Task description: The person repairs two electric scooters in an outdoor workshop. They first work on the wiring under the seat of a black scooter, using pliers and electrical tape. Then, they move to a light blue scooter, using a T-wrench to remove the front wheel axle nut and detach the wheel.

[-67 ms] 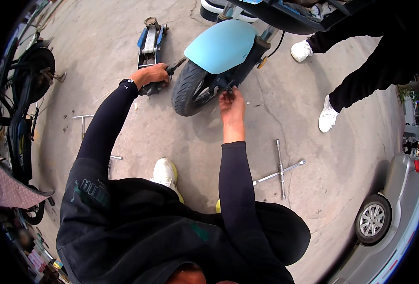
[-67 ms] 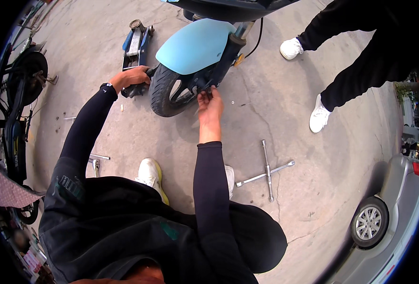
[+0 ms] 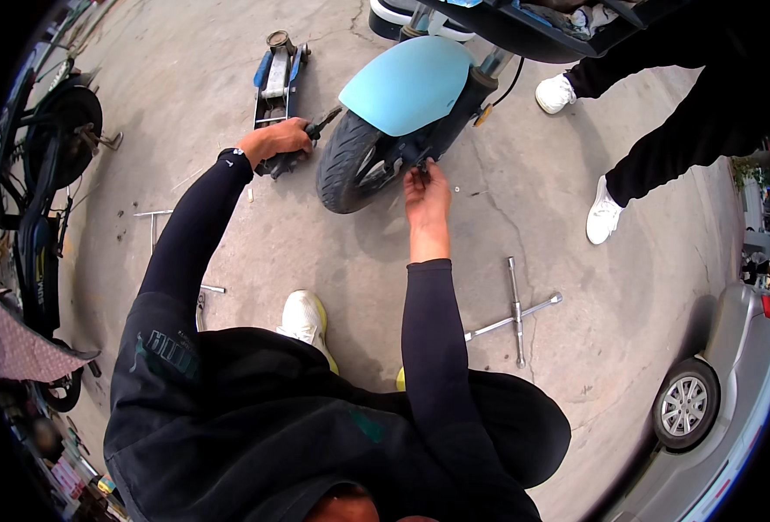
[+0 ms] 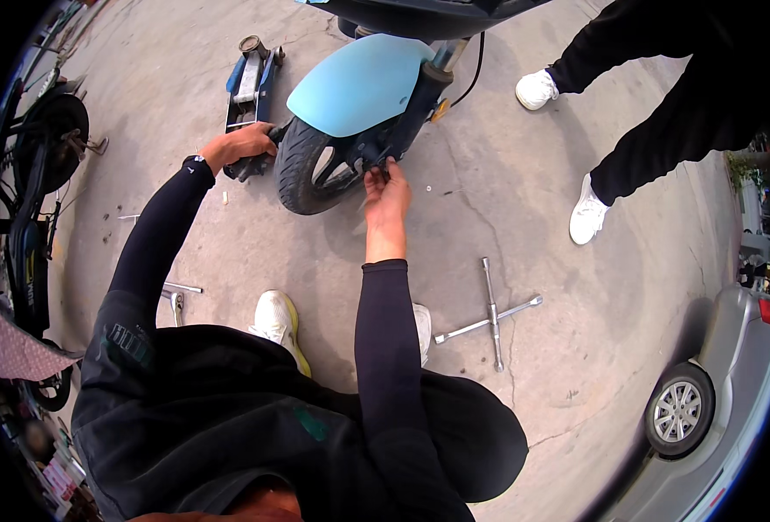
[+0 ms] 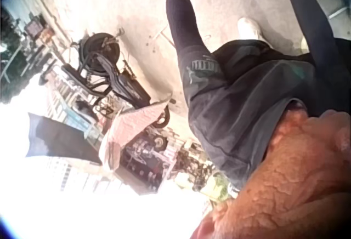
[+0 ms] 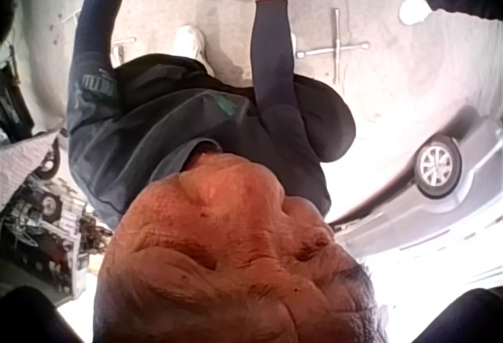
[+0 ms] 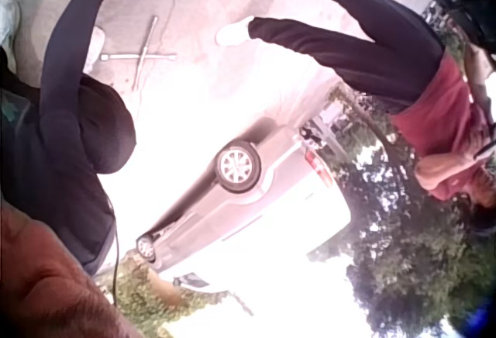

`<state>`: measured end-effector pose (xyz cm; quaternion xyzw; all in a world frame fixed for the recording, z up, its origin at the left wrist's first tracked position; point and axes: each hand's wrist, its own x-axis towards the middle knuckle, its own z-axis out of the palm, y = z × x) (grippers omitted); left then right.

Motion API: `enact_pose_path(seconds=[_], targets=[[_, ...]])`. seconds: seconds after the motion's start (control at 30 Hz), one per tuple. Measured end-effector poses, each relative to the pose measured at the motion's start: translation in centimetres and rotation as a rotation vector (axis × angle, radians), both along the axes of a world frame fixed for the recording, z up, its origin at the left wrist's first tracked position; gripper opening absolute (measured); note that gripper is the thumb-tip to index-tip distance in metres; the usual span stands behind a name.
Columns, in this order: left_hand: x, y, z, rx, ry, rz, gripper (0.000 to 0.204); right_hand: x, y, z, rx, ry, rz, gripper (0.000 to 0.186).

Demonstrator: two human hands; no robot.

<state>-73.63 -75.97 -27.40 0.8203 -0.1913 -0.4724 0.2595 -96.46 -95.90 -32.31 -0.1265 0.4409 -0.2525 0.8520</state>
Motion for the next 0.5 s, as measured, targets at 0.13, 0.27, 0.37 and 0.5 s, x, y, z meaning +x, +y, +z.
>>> enact_pose_path(seconds=[0.13,0.27,0.37,0.5], targets=[[-2.6,1.0,0.9,-0.204,0.102,0.25,0.018,0.7,0.1,-0.9,-0.053,0.04,-0.005,0.013],[-5.7,1.1,3.1,-0.226,0.108,0.311,0.015,0.3,-1.4,-1.2,-0.039,0.027,0.003,0.013],[-6.3,2.5,3.3,-0.186,0.092,0.294,0.017,-0.3,-1.1,-0.6,-0.001,0.01,0.028,0.013],[-7.5,2.7,4.3,-0.181,0.078,0.323,0.018,-1.5,-0.5,0.4,0.018,-0.082,0.122,0.013]])
